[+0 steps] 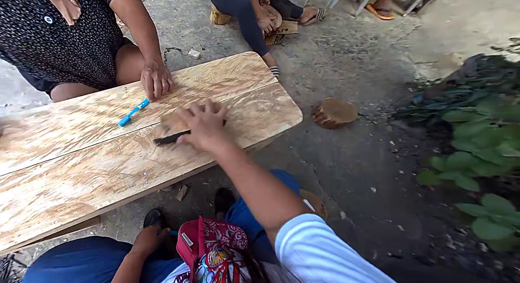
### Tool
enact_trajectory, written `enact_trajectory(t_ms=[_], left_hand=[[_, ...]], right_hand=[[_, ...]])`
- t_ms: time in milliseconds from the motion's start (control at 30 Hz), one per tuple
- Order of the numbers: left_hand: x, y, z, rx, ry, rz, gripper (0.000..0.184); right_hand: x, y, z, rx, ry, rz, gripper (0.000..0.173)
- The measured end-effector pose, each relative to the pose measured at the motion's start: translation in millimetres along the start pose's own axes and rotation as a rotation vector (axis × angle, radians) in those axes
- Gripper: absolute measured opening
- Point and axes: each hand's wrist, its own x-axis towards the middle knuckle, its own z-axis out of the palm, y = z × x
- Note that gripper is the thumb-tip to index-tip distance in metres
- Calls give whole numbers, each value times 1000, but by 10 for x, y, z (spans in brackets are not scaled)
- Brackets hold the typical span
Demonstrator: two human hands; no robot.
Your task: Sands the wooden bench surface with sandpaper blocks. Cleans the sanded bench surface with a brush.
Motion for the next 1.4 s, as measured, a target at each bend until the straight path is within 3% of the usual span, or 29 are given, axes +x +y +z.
enact_trajectory(t_ms=[100,200,300,500,600,700,933,1033,1133,1333,1400], left_hand=[[44,141,-54,19,14,16,54],[36,235,-77,42,4,37,54],[56,194,-54,36,3,46,55],[33,-101,62,-26,-2,19,55],[-24,-132,89,-46,-12,13,54],[-41,-85,62,-49,-13,16,55],[8,118,-23,27,-31,47,56],[-11,185,-31,44,-53,43,55],[32,172,-15,44,-40,49,55],[40,-45,72,9,-38,15,55],[-37,-60,77,-32,-32,10,54]], right_hand=[[-86,-673,147,27,-163,-229,74],[-127,-567,36,24,-255,-215,74],[-259,94,-182,37,-136,-56,71],[-653,2013,-726,-18,4,446,78],[-652,2258,-827,-12,12,594,79],[-425,1778,-734,-1,-11,531,80],[194,-533,107,2,-147,-169,77],[279,-808,113,-10,-259,-269,76],[271,-298,-88,34,-205,-203,74],[139,1831,-667,-15,-39,277,77],[94,2208,-805,-14,-36,419,80]])
